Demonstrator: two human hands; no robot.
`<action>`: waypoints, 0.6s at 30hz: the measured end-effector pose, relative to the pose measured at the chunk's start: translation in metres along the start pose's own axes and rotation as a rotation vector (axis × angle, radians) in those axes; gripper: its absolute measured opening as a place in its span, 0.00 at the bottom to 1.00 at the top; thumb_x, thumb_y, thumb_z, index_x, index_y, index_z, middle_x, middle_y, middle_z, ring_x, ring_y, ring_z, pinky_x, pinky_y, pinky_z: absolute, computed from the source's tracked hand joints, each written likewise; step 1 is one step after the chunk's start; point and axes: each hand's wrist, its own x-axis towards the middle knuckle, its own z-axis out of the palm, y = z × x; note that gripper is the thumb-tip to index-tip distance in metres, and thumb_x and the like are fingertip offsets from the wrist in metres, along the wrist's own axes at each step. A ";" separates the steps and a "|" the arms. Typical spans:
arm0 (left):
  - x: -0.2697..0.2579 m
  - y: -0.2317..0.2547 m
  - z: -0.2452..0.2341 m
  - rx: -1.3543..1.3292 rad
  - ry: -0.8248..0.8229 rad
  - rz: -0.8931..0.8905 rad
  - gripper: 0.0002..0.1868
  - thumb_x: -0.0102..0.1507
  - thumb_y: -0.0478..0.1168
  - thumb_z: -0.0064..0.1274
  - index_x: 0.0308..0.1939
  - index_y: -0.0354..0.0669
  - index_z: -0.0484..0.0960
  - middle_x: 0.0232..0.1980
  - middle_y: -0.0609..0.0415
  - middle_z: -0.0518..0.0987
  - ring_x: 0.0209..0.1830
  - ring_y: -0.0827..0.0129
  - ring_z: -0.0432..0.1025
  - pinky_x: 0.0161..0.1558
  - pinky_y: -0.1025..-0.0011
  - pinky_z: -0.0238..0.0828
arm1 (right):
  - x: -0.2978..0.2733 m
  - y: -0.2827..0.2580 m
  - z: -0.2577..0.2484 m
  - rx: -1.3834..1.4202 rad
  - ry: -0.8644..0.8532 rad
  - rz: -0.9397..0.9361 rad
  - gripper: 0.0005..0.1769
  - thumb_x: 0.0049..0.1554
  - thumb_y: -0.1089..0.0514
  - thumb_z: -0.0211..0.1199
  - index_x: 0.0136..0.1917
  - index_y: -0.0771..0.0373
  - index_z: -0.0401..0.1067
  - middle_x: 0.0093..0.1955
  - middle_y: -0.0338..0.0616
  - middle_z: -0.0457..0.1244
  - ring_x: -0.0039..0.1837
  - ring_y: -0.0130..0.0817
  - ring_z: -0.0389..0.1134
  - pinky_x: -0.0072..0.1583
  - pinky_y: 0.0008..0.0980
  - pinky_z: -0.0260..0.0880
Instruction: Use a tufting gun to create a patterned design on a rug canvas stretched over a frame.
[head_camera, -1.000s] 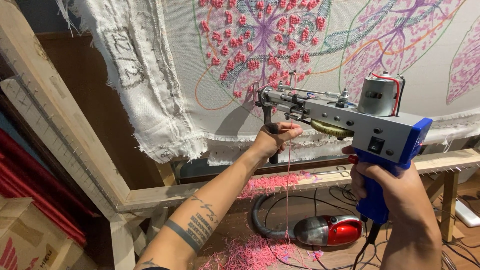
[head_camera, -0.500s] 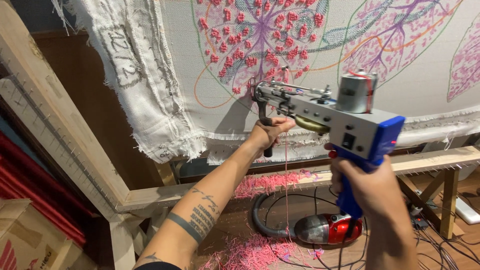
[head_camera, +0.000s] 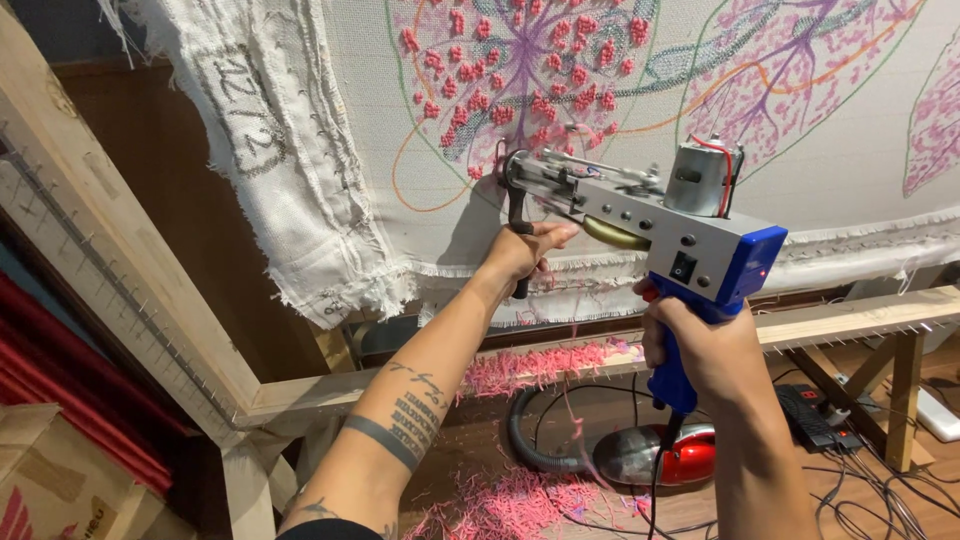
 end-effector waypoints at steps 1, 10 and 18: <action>-0.001 0.001 0.000 -0.001 -0.001 0.001 0.24 0.51 0.49 0.60 0.46 0.41 0.78 0.38 0.42 0.78 0.13 0.75 0.66 0.10 0.85 0.56 | 0.000 0.002 -0.002 -0.002 0.000 -0.001 0.05 0.43 0.70 0.52 0.34 0.75 0.66 0.18 0.51 0.52 0.18 0.37 0.55 0.26 0.38 0.61; -0.031 0.051 0.003 0.124 -0.091 -0.090 0.23 0.52 0.48 0.53 0.50 0.47 0.78 0.47 0.51 0.80 0.17 0.80 0.63 0.20 0.84 0.61 | 0.005 -0.004 -0.012 0.044 0.007 0.142 0.14 0.44 0.69 0.52 0.46 0.74 0.62 0.30 0.49 0.58 0.24 0.32 0.55 0.25 0.28 0.56; -0.043 0.041 0.016 -0.221 -0.362 -0.054 0.32 0.47 0.52 0.55 0.51 0.38 0.75 0.46 0.44 0.77 0.19 0.79 0.65 0.21 0.86 0.61 | 0.003 -0.010 -0.063 0.106 -0.151 0.094 0.18 0.45 0.67 0.50 0.50 0.73 0.66 0.25 0.45 0.55 0.23 0.31 0.53 0.25 0.28 0.53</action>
